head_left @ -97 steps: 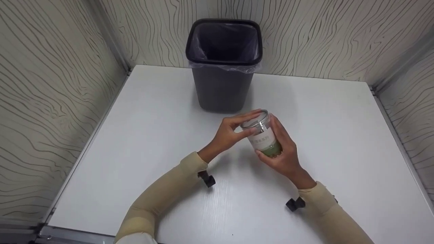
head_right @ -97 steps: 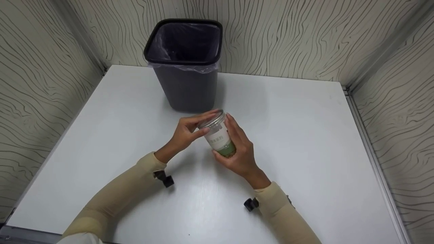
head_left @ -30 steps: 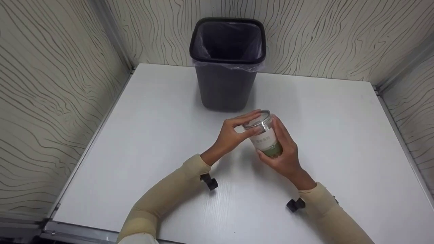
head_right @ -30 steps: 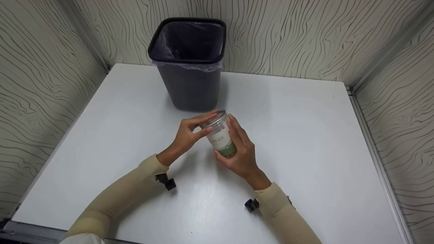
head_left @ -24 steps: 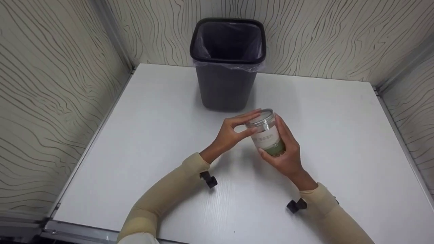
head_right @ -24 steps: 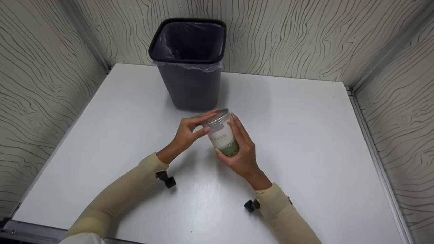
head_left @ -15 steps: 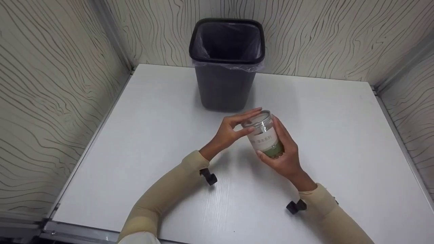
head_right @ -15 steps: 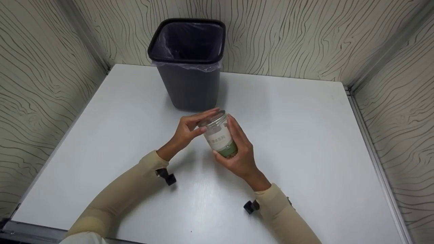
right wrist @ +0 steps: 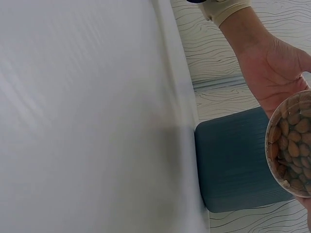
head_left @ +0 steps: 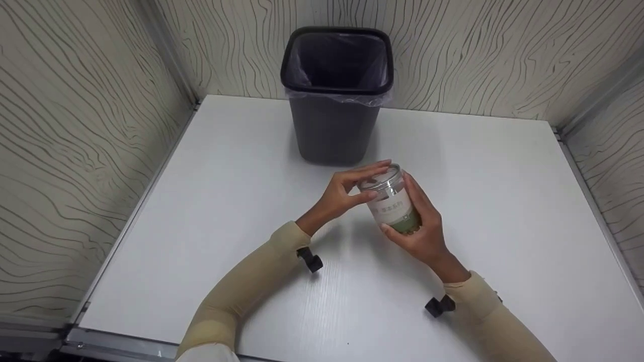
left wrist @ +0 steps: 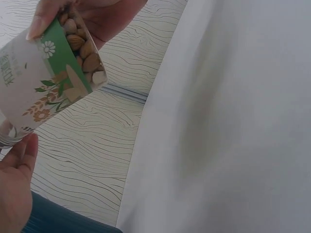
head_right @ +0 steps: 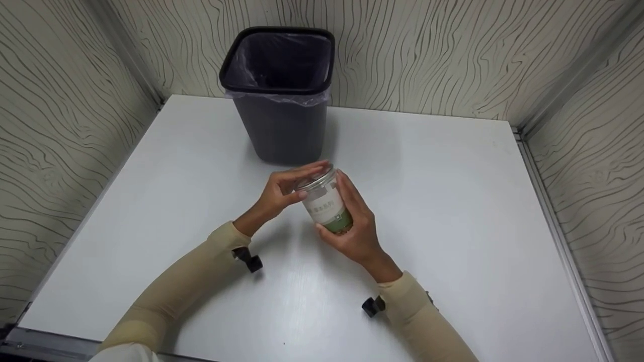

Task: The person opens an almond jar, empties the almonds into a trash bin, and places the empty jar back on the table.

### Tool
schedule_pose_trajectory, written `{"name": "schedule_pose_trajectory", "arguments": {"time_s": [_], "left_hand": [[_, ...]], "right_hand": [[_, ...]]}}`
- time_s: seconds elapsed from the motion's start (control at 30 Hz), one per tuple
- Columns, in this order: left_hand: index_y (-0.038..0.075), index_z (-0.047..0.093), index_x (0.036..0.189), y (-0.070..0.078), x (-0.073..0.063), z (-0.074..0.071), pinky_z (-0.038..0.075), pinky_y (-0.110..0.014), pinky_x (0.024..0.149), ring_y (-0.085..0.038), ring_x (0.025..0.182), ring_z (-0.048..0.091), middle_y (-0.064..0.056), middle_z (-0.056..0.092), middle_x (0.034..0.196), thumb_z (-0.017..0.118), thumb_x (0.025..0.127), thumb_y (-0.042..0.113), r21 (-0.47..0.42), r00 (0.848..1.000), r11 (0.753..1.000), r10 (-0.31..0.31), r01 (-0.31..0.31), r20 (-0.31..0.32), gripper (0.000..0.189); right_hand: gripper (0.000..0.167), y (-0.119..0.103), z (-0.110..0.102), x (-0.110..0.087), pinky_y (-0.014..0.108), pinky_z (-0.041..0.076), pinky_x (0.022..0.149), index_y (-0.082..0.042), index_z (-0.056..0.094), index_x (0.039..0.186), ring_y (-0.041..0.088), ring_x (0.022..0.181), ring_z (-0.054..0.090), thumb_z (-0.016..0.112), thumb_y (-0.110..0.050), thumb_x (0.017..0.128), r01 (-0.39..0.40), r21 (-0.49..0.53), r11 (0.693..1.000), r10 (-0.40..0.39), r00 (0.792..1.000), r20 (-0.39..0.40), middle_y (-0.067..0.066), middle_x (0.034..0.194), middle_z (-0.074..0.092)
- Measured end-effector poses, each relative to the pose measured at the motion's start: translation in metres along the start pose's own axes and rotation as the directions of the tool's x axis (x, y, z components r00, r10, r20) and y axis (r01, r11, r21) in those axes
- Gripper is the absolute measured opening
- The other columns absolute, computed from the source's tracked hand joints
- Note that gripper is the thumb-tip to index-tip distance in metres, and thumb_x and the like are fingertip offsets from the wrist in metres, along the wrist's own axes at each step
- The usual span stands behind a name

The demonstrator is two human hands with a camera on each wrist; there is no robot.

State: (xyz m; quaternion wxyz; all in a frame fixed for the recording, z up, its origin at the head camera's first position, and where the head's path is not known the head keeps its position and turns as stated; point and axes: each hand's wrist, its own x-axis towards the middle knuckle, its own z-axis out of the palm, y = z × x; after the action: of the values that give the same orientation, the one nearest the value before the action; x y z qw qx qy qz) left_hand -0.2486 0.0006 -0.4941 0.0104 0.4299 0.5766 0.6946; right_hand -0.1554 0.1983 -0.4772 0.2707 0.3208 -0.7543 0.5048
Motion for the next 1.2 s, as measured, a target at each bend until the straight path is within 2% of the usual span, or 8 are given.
{"name": "schedule_pose_trajectory", "arguments": {"time_s": [0.27,0.53,0.73,0.87,0.93,1.07,1.2], "left_hand": [[-0.006,0.059,0.138,-0.001,0.000,0.001,0.047,-0.049,0.105,-0.031,0.142,0.046,-0.013,0.050,0.152,0.072,0.096,0.035,0.014,1.000,1.000,0.019,-0.019,-0.002,0.060],[-0.006,0.059,0.137,0.001,-0.001,0.003,0.047,-0.048,0.105,-0.030,0.141,0.047,-0.013,0.051,0.151,0.071,0.096,0.036,0.032,1.000,0.999,0.014,-0.014,-0.017,0.060],[-0.006,0.059,0.137,0.001,-0.003,0.004,0.046,-0.046,0.106,-0.028,0.141,0.047,-0.014,0.051,0.151,0.072,0.096,0.032,0.033,0.999,0.999,0.006,-0.005,-0.033,0.057],[-0.008,0.058,0.137,0.003,-0.005,0.005,0.046,-0.045,0.106,-0.027,0.141,0.046,-0.018,0.050,0.151,0.072,0.097,0.025,0.041,0.999,0.999,-0.006,0.008,-0.047,0.054],[-0.011,0.057,0.136,0.006,-0.005,0.007,0.045,-0.046,0.106,-0.029,0.142,0.046,-0.022,0.049,0.150,0.072,0.097,0.020,0.042,0.998,0.999,-0.009,0.011,-0.055,0.052],[-0.015,0.056,0.133,0.024,-0.004,0.011,0.045,-0.047,0.106,-0.032,0.141,0.046,-0.030,0.047,0.148,0.071,0.096,0.016,0.037,0.997,0.999,-0.008,0.010,-0.075,0.050],[-0.014,0.057,0.133,0.036,-0.004,0.014,0.045,-0.046,0.107,-0.030,0.141,0.047,-0.030,0.048,0.147,0.071,0.097,0.018,0.035,0.995,0.999,-0.009,0.013,-0.095,0.051]], "right_hand": [[0.103,0.031,0.000,-0.014,0.029,0.038,0.112,0.015,0.033,0.149,0.023,0.138,0.046,0.087,0.002,0.063,-0.001,-0.028,1.000,0.001,1.000,0.003,0.030,0.155,0.038],[0.102,0.035,0.001,-0.016,0.029,0.039,0.111,0.016,0.034,0.148,0.025,0.136,0.047,0.088,-0.001,0.063,0.019,-0.042,0.999,-0.019,1.000,0.003,0.030,0.154,0.039],[0.099,0.035,0.003,-0.017,0.027,0.038,0.111,0.020,0.034,0.146,0.024,0.137,0.047,0.086,0.001,0.063,0.031,-0.061,0.998,-0.031,0.999,-0.006,0.035,0.152,0.038],[0.100,0.035,0.002,-0.017,0.027,0.038,0.112,0.018,0.035,0.147,0.024,0.138,0.046,0.086,0.000,0.063,0.029,-0.058,0.998,-0.029,1.000,0.002,0.033,0.153,0.038],[0.101,0.036,0.002,-0.017,0.028,0.038,0.112,0.017,0.035,0.148,0.025,0.138,0.045,0.087,-0.002,0.063,0.029,-0.056,0.998,-0.028,1.000,0.008,0.032,0.154,0.038],[0.100,0.036,0.001,-0.016,0.030,0.038,0.113,0.014,0.036,0.149,0.027,0.138,0.046,0.087,-0.005,0.065,0.034,-0.061,0.998,-0.034,0.999,0.015,0.029,0.155,0.038],[0.098,0.035,0.002,-0.016,0.031,0.039,0.113,0.014,0.036,0.149,0.028,0.138,0.046,0.086,-0.007,0.068,0.043,-0.065,0.997,-0.042,0.999,0.016,0.028,0.156,0.038]]}}
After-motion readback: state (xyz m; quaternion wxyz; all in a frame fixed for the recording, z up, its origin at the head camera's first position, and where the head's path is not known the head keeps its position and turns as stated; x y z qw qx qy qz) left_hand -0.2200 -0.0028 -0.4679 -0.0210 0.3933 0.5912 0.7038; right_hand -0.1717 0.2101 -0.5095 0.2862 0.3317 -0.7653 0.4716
